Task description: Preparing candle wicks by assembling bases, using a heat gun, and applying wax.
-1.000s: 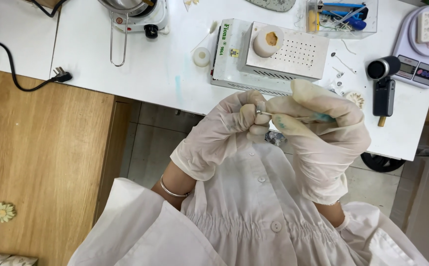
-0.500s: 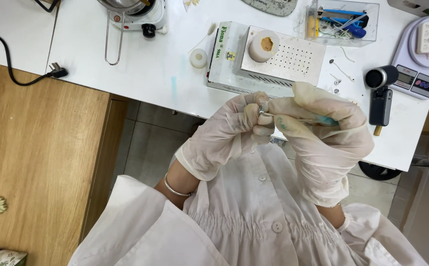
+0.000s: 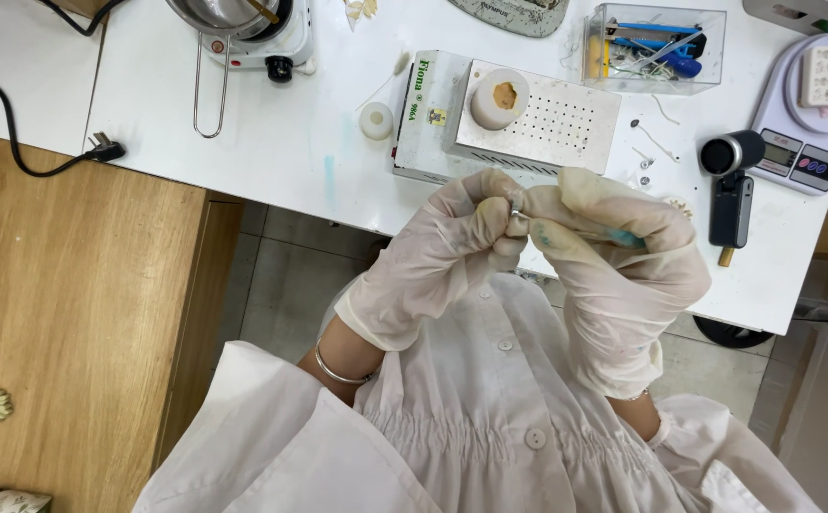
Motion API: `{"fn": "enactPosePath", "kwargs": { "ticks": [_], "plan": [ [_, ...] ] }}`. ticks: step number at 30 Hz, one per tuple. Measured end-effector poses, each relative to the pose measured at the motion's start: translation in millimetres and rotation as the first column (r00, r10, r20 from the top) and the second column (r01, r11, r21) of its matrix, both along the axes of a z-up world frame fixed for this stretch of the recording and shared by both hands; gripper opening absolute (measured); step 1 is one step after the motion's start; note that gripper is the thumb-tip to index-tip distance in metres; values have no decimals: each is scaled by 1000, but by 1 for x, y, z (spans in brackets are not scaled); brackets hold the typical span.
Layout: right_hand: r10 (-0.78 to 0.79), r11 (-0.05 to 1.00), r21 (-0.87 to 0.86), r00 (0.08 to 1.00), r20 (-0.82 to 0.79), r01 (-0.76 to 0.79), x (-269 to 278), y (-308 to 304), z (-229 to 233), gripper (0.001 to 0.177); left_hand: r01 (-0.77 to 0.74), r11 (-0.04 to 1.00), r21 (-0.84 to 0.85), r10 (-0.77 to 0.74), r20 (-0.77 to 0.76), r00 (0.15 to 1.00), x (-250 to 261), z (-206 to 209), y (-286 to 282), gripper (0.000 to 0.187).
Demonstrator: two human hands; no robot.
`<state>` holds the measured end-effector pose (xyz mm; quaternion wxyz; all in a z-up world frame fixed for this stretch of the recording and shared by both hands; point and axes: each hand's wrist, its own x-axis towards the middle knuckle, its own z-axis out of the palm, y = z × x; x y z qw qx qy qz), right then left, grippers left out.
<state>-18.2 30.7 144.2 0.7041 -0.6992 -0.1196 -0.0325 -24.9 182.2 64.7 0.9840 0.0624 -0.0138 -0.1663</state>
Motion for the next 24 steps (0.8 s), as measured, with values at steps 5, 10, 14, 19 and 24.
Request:
{"fn": "enactPosePath", "kwargs": {
  "ticks": [5, 10, 14, 19, 24],
  "plan": [
    [-54, 993, 99, 993, -104, 64, 7, -2, -13, 28, -29, 982, 184, 42, -64, 997, 4, 19, 7, 16],
    [-19, 990, 136, 987, -157, 40, 11, -11, -23, 27, 60, 954, 295, -6, -180, 984, 8, 18, 10, 11],
    [-9, 967, 245, 975, -220, 64, 13, -11, -33, 29, 29, 943, 332, 28, -165, 986, 8, 24, 10, 10],
    [37, 927, 369, 966, -258, 63, 12, -14, -41, 30, -26, 910, 414, 79, -111, 991, 7, 27, 4, 18],
    [202, 779, 624, 922, -332, 54, 10, -37, -76, 27, -265, 660, 703, 205, 170, 964, -2, 37, -3, 30]
  ]
}}
